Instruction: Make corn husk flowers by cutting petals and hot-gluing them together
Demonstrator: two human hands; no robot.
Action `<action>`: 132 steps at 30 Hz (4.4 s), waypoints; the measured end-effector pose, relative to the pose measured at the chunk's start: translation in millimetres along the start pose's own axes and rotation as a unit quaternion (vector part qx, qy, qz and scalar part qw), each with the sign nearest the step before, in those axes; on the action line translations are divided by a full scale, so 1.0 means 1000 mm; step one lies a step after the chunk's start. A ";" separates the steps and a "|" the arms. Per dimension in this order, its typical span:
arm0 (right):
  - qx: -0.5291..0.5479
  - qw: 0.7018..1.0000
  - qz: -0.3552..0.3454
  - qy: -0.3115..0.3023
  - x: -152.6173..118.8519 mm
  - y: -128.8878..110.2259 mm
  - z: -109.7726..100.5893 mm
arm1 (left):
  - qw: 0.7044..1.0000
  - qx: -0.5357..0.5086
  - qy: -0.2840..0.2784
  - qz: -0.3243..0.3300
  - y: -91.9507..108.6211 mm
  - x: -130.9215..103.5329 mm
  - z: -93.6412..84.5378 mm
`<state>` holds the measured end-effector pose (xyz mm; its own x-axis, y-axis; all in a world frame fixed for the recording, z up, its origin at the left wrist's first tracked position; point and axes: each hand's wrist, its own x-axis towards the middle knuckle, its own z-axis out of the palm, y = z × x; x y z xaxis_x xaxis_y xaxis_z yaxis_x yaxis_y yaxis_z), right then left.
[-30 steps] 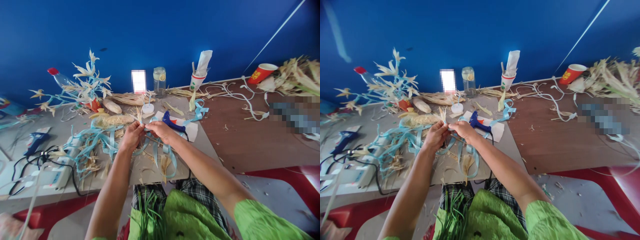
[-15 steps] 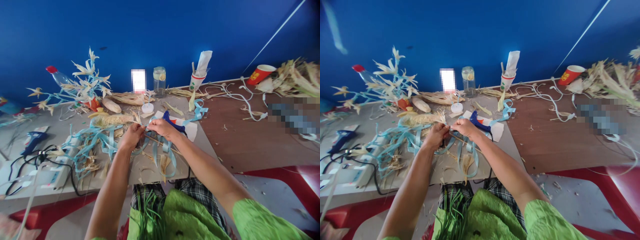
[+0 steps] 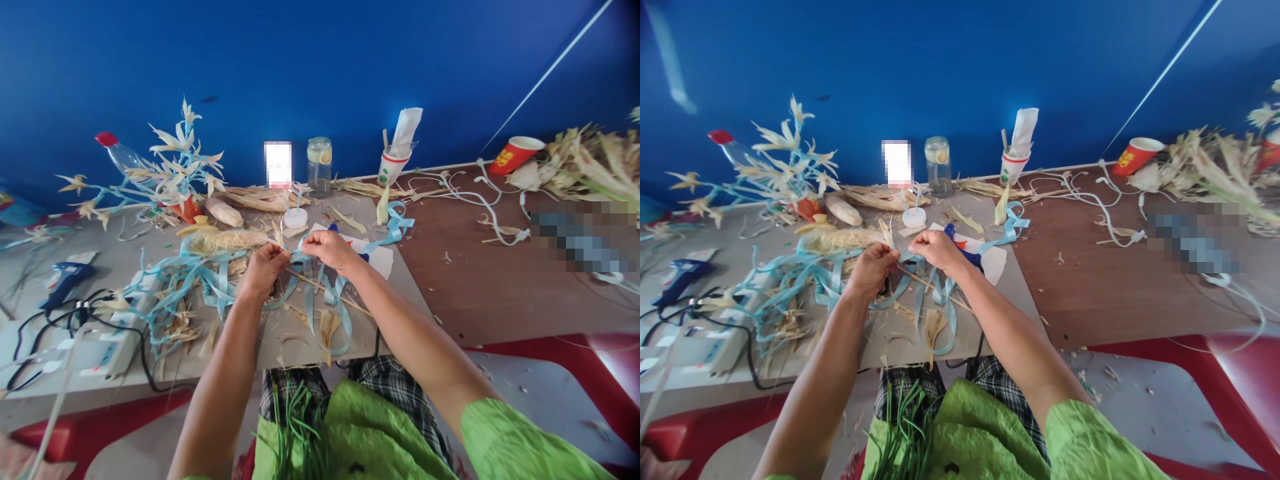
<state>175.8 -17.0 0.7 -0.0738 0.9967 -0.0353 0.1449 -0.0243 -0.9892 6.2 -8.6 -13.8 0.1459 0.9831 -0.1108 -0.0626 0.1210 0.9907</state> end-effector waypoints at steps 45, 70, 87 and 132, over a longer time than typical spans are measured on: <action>-0.199 0.958 -0.048 0.202 -0.011 0.027 -0.073 | 0.993 -0.007 0.078 0.085 -0.004 0.006 -0.004; 0.160 0.974 -0.059 -0.146 -0.045 -0.002 -0.055 | 0.993 0.000 0.097 0.060 -0.003 0.003 -0.002; 0.050 0.990 -0.095 -0.088 -0.050 -0.001 -0.056 | 0.993 0.000 0.110 0.042 0.000 0.003 0.000; -0.129 0.979 -0.143 -0.064 -0.055 0.016 -0.033 | 0.994 0.030 0.103 0.037 0.003 -0.001 0.003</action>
<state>214.4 -69.9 -8.4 -0.2688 0.9412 0.2048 0.3427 0.2921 -0.8929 9.0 -9.3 -10.6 -0.0621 0.9970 -0.0457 -0.0050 0.0455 0.9990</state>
